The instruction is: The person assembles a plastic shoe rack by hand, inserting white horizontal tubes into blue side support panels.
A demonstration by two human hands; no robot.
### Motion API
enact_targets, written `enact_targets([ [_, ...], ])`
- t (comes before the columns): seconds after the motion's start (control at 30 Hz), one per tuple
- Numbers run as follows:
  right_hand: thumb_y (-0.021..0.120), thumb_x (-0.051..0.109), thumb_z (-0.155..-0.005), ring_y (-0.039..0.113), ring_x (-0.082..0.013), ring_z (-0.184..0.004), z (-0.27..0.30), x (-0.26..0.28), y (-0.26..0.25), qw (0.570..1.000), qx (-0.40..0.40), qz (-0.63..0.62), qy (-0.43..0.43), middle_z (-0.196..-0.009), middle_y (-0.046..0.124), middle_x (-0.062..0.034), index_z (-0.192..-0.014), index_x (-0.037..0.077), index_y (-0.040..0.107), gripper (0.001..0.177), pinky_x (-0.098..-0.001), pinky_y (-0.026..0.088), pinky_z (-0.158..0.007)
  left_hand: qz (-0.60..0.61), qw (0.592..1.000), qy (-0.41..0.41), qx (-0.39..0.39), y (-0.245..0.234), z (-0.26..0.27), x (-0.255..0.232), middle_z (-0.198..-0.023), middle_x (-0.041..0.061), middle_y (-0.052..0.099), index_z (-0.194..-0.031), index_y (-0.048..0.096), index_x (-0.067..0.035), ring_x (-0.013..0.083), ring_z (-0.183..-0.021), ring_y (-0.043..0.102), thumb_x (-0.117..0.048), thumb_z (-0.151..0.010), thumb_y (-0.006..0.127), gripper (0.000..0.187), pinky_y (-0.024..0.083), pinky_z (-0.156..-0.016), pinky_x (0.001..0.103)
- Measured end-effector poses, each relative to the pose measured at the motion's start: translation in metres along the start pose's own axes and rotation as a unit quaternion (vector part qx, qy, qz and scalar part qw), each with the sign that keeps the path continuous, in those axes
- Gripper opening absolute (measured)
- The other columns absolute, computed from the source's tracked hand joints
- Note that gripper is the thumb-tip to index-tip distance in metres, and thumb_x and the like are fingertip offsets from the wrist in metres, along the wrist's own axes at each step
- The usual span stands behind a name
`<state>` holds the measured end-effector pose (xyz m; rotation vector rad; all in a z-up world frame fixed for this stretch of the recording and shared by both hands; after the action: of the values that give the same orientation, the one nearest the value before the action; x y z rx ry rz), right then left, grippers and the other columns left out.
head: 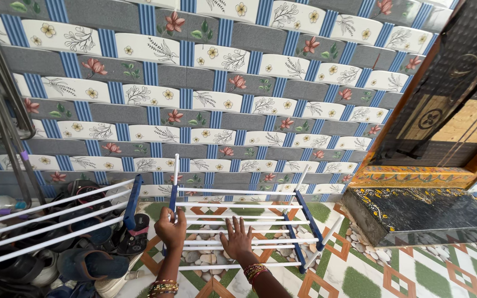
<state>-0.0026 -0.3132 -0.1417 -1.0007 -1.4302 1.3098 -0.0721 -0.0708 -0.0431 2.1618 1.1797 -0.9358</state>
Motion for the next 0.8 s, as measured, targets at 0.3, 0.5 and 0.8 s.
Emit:
enact_targets([
  [0.3,0.024,0.057,-0.102,0.002,-0.0322,-0.159,0.001,0.0,-0.003,1.0,-0.019,0.002,0.003,-0.172,0.01,-0.0088,-0.165,0.022,0.015,0.073,-0.0623,0.0,-0.124,0.0,0.998,-0.044,0.049,0.018,-0.003,0.029,-0.049,0.007,0.038,-0.062,0.045,-0.003,0.0181,-0.045,0.036,-0.014,-0.087,0.074,0.04,0.031,-0.048,0.038],
  [0.5,0.022,0.057,-0.101,0.001,-0.0318,-0.159,-0.003,0.0,-0.004,1.0,-0.019,0.009,0.008,-0.173,0.008,-0.0083,-0.165,0.022,0.013,0.074,-0.0606,-0.001,-0.125,0.144,0.954,-0.053,0.259,0.039,-0.02,0.065,-0.053,0.0,0.032,-0.06,0.034,-0.002,0.0043,-0.057,0.033,-0.005,-0.085,0.071,0.045,0.031,-0.05,0.031],
  [0.8,0.021,0.056,-0.101,0.0,-0.0327,-0.159,-0.005,-0.002,0.001,1.0,-0.018,0.014,0.002,-0.173,0.006,-0.0088,-0.165,0.02,0.013,0.073,-0.0604,-0.001,-0.124,0.122,0.986,-0.077,0.087,0.01,-0.012,0.006,-0.058,0.0,0.041,-0.066,0.045,-0.005,0.0098,-0.054,0.039,-0.009,-0.082,0.07,0.029,0.033,-0.052,0.032],
])
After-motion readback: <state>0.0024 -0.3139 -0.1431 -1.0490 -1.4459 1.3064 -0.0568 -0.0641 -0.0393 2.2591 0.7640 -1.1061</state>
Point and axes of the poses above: each hand's wrist, its own z-axis away from the middle knuckle, its own y-axis out of the palm, x = y × z, the point moved 6 cm from there along -z, towards the middle knuckle
